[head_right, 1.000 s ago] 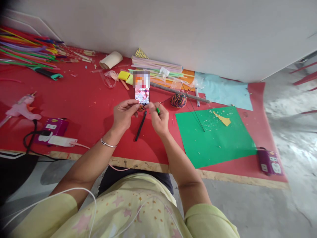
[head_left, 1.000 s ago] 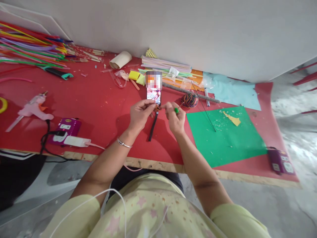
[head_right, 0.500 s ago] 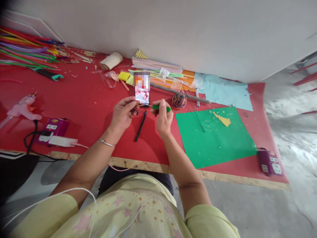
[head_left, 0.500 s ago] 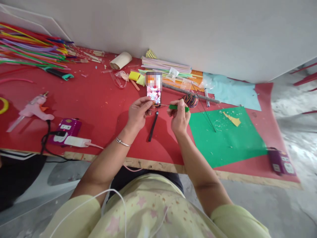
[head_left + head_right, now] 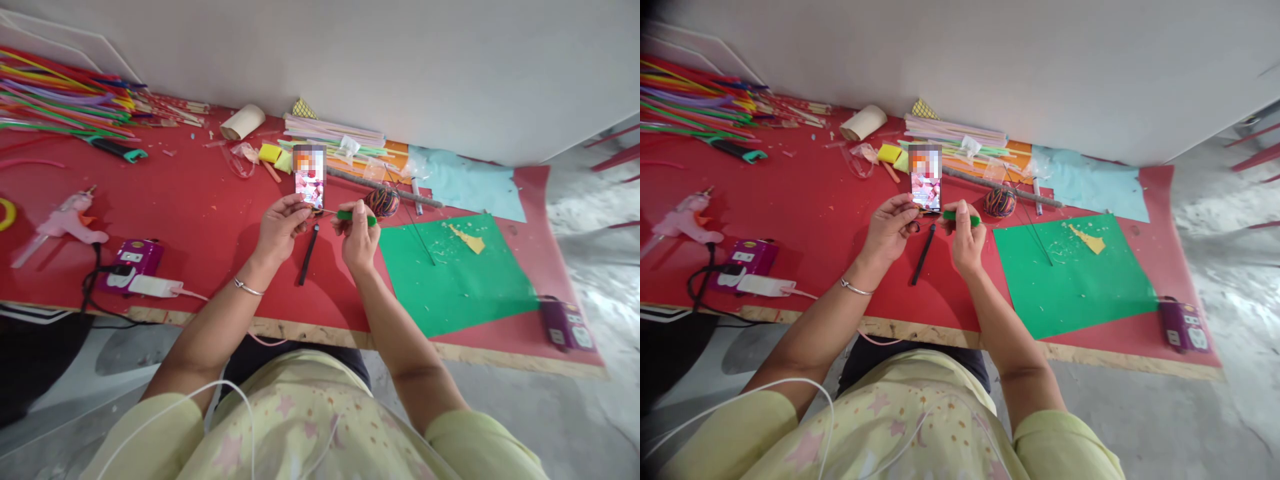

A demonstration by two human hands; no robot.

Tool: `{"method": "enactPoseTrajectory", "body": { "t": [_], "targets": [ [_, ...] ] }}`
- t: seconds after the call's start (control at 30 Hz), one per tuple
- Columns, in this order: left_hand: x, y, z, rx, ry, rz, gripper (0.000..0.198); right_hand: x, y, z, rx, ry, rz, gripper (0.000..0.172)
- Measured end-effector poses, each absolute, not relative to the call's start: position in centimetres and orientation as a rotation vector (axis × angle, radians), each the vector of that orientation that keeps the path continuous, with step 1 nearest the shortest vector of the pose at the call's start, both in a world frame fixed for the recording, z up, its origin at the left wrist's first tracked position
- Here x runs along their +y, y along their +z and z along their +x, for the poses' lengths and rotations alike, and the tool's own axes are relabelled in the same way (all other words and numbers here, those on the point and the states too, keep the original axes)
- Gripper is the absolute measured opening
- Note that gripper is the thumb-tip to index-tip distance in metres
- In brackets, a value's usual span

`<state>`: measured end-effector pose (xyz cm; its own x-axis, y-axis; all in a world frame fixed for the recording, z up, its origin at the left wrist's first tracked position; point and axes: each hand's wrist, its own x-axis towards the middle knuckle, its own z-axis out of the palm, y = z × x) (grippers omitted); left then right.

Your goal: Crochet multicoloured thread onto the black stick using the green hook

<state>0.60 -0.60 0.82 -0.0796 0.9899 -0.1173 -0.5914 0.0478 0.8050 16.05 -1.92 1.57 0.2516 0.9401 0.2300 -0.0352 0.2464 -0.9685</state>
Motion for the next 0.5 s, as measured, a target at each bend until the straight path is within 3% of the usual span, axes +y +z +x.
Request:
{"method": "enactPoseTrajectory", "body": {
  "t": [0.5],
  "targets": [
    [-0.61,0.79,0.60,0.860,1.410,0.614,0.046,-1.84,1.19,16.00,-1.125,0.896,-1.091,0.057]
  ]
}}
